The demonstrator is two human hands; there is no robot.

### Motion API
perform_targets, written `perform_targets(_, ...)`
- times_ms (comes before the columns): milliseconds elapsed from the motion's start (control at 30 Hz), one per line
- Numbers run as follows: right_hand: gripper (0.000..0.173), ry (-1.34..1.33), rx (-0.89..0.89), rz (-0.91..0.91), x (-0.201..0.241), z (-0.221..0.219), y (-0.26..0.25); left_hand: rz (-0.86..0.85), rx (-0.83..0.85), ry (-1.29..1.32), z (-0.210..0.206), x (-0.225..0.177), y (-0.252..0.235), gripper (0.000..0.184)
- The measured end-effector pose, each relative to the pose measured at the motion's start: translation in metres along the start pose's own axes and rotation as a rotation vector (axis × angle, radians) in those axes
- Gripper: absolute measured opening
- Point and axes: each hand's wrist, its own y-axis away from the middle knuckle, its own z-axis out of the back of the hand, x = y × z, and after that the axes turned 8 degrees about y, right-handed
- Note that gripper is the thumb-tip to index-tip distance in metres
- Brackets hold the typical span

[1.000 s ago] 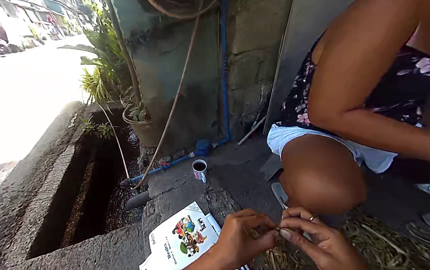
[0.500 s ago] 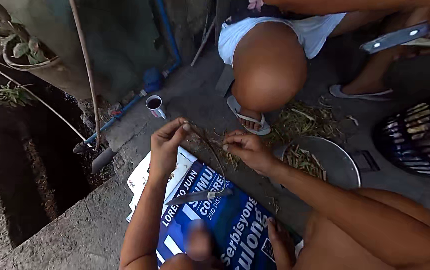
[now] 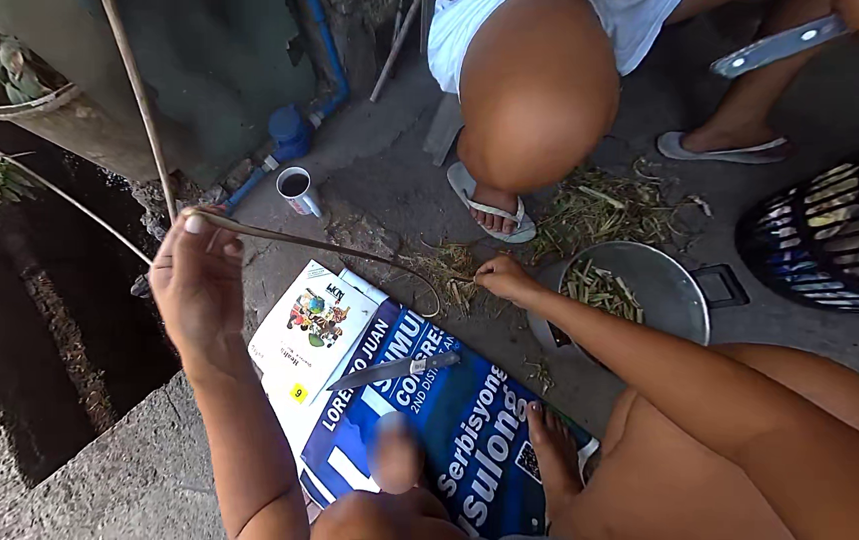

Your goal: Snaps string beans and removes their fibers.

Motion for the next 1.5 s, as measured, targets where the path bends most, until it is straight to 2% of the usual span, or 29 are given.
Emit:
perform_targets(100,0.024,0.037,-0.028,-0.071,-0.012,0.002,-0.009,-0.037,-0.071,0.022,0.02,-0.024,0.0,0.027)
perform_targets(200,0.026,0.089,-0.04,-0.141,-0.017,0.007,-0.009,-0.14,-0.15,0.15,0.049,-0.044,0.005,0.033)
perform_targets(333,0.027,0.2,-0.075,-0.189,-0.029,0.007,-0.019,-0.249,-0.362,0.315,0.059,-0.058,0.01,0.037)
perform_targets(367,0.027,0.213,-0.088,-0.19,-0.029,0.008,-0.02,-0.247,-0.363,0.298,0.054,-0.057,0.009,0.037)
perform_targets(433,0.025,0.221,-0.113,-0.158,-0.028,0.009,-0.023,-0.188,-0.256,0.132,0.043,-0.048,0.008,0.035)
perform_targets(467,0.027,0.212,-0.131,-0.119,-0.025,0.01,-0.024,-0.15,-0.195,0.054,0.035,-0.041,0.007,0.033)
perform_targets(567,0.055,0.15,-0.144,0.023,0.003,0.017,-0.013,-0.033,-0.03,-0.05,0.003,-0.015,0.003,0.021)
perform_targets(600,0.053,0.131,-0.163,0.094,0.015,0.018,-0.006,0.0,0.018,-0.063,-0.007,-0.005,0.002,0.018)
perform_targets(700,0.013,0.13,-0.209,0.341,0.051,0.027,0.021,0.096,0.119,-0.043,-0.032,0.017,0.002,0.015)
perform_targets(833,0.035,0.165,-0.241,0.586,0.091,0.047,0.068,0.197,0.168,-0.017,-0.054,0.034,0.006,0.015)
perform_targets(967,0.028,-0.061,-0.409,0.923,0.114,0.054,0.108,0.24,0.225,-0.03,-0.068,0.042,0.012,0.015)
perform_targets(1067,0.024,-0.156,-0.364,1.034,0.123,0.054,0.127,0.239,0.325,-0.089,-0.076,0.046,0.016,0.013)
perform_targets(1233,0.01,-0.21,-0.282,1.001,0.123,0.052,0.13,0.248,0.412,-0.18,-0.088,0.048,0.022,0.016)
perform_targets(1300,0.01,-0.271,-0.29,0.927,0.122,0.054,0.129,0.233,0.416,-0.239,-0.09,0.052,0.025,0.022)
perform_targets(1400,0.012,-0.377,-0.329,0.803,0.121,0.057,0.13,0.193,0.437,-0.461,-0.091,0.058,0.031,0.032)
perform_targets(1500,0.013,-0.432,-0.336,0.705,0.121,0.059,0.134,0.181,0.437,-0.594,-0.099,0.065,0.039,0.026)
